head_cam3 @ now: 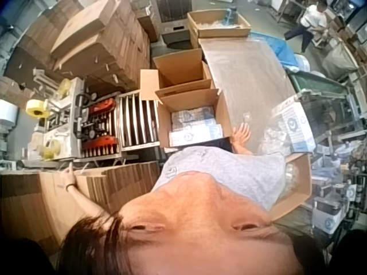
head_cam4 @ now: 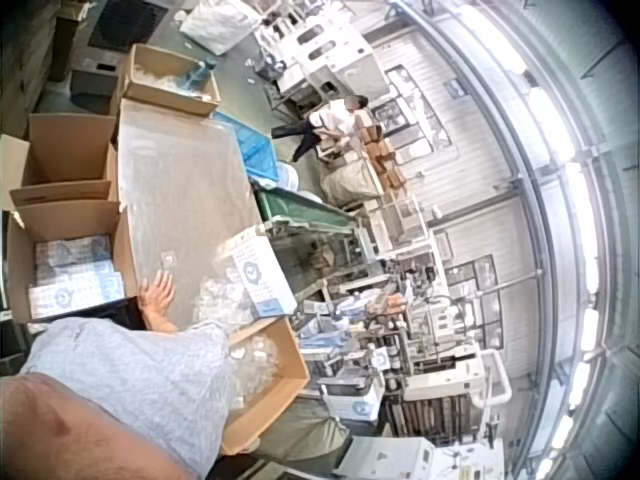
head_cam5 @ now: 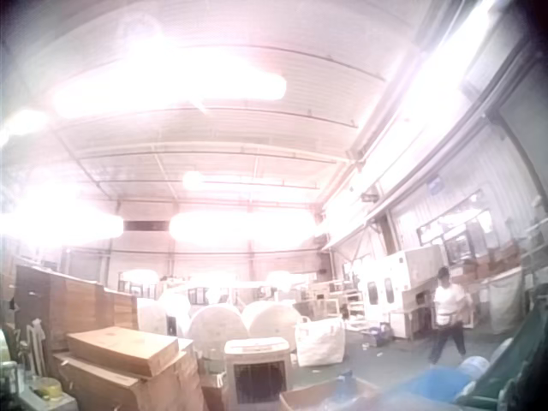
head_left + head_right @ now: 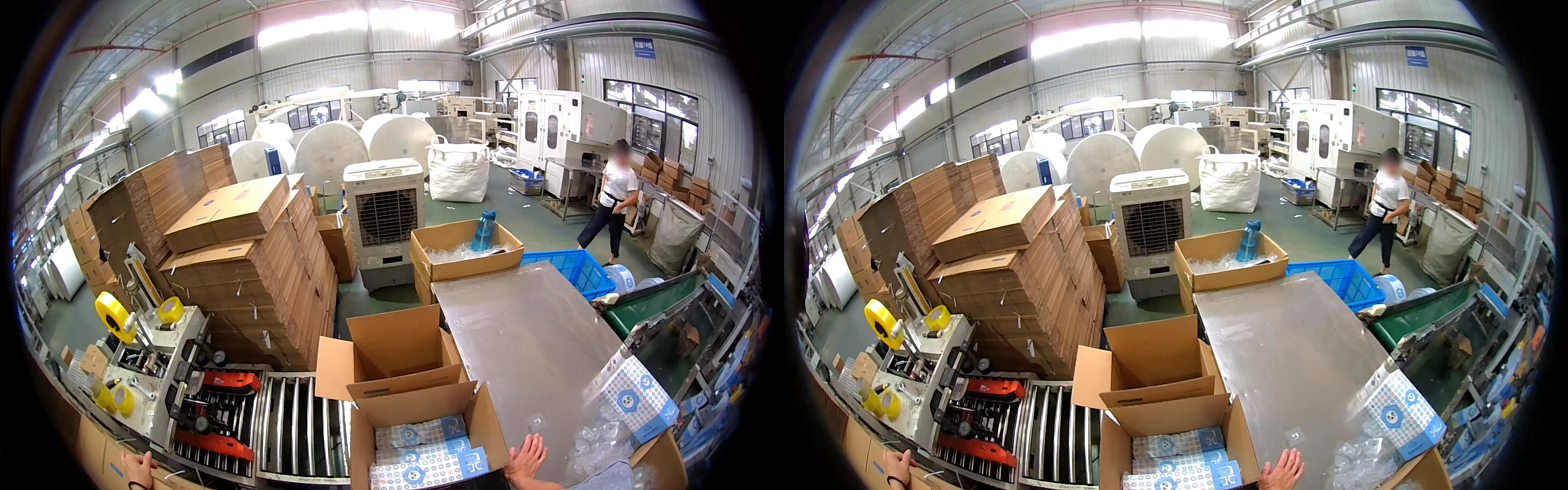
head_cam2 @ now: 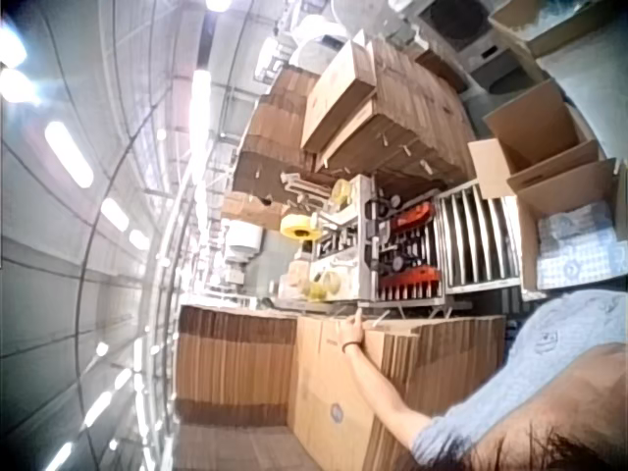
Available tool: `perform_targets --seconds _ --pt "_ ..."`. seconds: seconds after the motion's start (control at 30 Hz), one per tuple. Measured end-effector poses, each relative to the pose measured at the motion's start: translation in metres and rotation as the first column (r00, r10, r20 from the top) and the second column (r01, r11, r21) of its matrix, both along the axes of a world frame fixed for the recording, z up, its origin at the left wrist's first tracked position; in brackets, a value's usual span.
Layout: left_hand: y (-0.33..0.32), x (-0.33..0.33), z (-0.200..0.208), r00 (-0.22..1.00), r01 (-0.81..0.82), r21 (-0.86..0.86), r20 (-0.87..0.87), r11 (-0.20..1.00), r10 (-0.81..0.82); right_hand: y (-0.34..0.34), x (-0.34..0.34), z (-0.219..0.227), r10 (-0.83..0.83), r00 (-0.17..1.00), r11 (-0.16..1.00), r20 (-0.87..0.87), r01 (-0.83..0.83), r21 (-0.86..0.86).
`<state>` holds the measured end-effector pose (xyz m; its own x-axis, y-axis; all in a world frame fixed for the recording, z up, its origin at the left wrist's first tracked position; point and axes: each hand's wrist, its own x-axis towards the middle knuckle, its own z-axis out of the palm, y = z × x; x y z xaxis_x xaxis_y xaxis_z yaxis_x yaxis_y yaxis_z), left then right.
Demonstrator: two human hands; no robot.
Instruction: The person packs blue and white patterned product boxes into larger brown cardboard boxes on a conveyor line. They place bubble wrap inside the boxes, arrange the product boxes, and then close the flaps of the cardboard boxes. The person also picks up and moves empty cardboard boxes from a stack.
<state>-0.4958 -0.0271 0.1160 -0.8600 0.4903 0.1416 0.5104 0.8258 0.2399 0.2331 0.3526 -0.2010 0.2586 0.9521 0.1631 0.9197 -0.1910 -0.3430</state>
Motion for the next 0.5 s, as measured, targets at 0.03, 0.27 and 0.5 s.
perform_targets --seconds 0.03,0.27,0.5 --pt "-0.001 0.0 0.0 1.0 -0.002 -0.002 0.001 1.0 0.002 0.0 0.0 0.0 0.002 1.0 1.0 -0.004 -0.002 -0.001" --pt "-0.004 -0.012 -0.008 0.999 0.011 0.009 0.035 1.0 -0.011 0.0 0.001 -0.001 0.0 1.0 1.0 -0.002 0.0 -0.031" --pt "-0.037 -0.068 -0.08 0.955 0.052 0.238 -0.296 0.97 0.021 0.001 -0.001 0.001 0.003 1.0 0.999 -0.008 -0.003 -0.033"
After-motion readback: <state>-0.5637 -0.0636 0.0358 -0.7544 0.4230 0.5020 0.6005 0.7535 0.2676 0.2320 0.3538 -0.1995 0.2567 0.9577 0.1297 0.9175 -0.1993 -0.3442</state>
